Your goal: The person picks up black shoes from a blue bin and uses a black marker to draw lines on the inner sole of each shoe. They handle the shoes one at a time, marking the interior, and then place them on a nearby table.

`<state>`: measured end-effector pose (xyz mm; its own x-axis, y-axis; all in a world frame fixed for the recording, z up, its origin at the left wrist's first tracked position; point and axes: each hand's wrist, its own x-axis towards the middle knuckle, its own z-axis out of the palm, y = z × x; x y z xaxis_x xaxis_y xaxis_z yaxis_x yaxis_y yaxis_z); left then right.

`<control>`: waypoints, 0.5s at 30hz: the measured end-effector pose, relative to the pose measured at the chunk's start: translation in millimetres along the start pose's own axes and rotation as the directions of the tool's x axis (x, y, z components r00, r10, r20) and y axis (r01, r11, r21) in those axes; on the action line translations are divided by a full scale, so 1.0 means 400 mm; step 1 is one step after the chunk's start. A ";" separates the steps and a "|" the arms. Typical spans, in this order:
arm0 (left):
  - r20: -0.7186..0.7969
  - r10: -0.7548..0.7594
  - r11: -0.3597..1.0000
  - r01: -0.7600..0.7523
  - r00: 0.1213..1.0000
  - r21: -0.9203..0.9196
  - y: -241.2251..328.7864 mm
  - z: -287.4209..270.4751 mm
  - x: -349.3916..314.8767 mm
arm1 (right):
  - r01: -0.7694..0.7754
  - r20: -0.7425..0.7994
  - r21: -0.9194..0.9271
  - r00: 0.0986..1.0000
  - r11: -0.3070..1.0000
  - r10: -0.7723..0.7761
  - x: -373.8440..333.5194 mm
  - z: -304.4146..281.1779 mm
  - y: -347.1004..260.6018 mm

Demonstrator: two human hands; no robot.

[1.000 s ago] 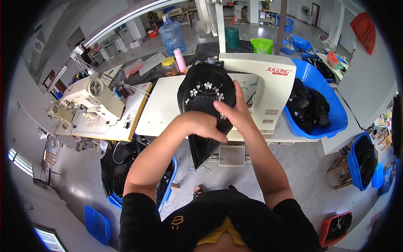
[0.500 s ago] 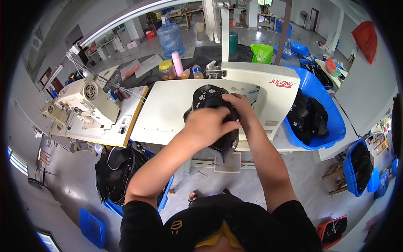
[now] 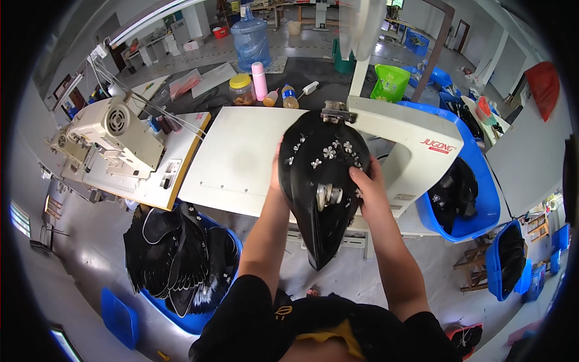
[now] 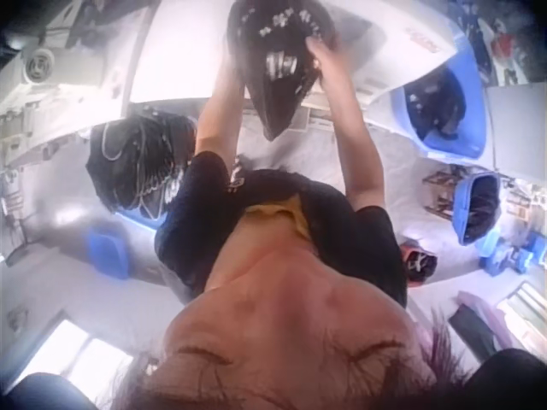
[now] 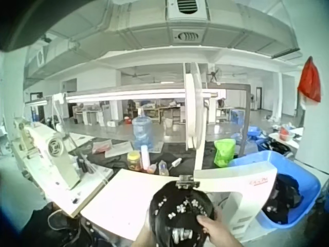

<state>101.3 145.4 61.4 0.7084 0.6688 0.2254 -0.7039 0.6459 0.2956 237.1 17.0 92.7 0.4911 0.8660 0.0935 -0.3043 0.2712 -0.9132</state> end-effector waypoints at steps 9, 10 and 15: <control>-0.219 -0.125 0.991 0.109 0.968 -0.083 -0.066 -0.346 0.005 | -0.174 -0.219 -0.374 0.971 0.911 0.095 0.063 -0.113 0.173; -0.253 -0.054 0.998 0.044 0.966 -0.046 -0.022 -0.334 -0.009 | -0.068 -0.138 -0.424 0.990 0.903 0.010 0.059 -0.092 0.180; -0.080 0.209 0.859 -0.144 0.975 0.491 0.071 -0.270 0.054 | 0.324 0.021 -0.354 0.941 0.877 -0.339 0.131 -0.173 0.325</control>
<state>91.0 218.1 -25.6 0.5394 0.8161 0.2075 -0.6808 0.2777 0.6778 279.8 68.6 -48.7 0.5478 0.7316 0.4058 0.1812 0.3697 -0.9113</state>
